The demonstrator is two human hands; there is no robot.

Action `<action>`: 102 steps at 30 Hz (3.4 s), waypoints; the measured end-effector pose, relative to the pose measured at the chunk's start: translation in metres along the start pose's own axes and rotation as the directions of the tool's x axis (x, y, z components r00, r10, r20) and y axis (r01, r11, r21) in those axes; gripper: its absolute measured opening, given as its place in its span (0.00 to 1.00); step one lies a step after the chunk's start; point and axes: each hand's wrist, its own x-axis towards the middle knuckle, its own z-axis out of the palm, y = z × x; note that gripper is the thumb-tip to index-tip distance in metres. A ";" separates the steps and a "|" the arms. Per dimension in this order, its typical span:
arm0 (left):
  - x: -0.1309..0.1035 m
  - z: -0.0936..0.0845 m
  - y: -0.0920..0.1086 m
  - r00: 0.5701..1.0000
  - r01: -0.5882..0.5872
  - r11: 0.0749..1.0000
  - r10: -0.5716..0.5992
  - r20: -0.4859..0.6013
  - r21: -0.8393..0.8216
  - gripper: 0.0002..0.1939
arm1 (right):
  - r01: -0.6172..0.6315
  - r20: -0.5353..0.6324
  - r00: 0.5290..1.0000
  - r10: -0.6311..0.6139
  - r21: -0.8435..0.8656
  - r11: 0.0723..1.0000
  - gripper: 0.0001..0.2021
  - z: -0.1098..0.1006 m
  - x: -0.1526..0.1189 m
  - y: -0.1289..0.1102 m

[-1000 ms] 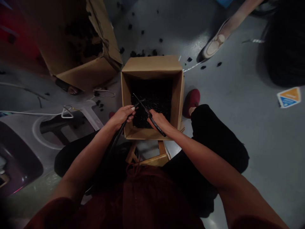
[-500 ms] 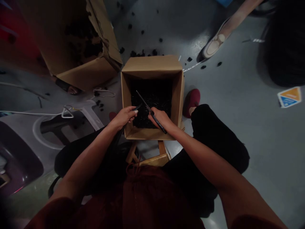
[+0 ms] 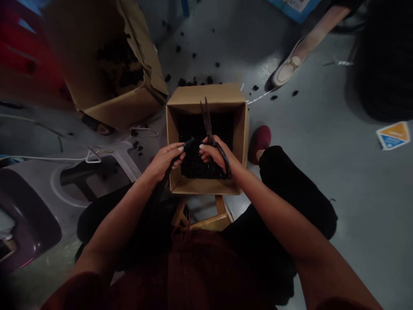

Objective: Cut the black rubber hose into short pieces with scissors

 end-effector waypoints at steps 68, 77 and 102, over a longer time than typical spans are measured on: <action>0.004 -0.012 0.001 0.973 -0.083 0.997 0.083 -0.215 0.008 0.14 | 0.195 0.247 0.969 -0.003 -0.757 0.623 0.22 -0.013 -0.008 0.002; 0.006 -0.015 -0.003 0.988 -0.076 0.989 0.092 -0.123 0.124 0.17 | 0.202 0.253 0.967 -0.005 -0.757 0.621 0.22 -0.013 -0.011 -0.002; -0.001 -0.021 0.008 0.996 -0.077 0.943 0.062 0.057 0.325 0.15 | 0.263 0.300 0.954 -0.024 -0.790 0.554 0.09 -0.006 -0.018 -0.003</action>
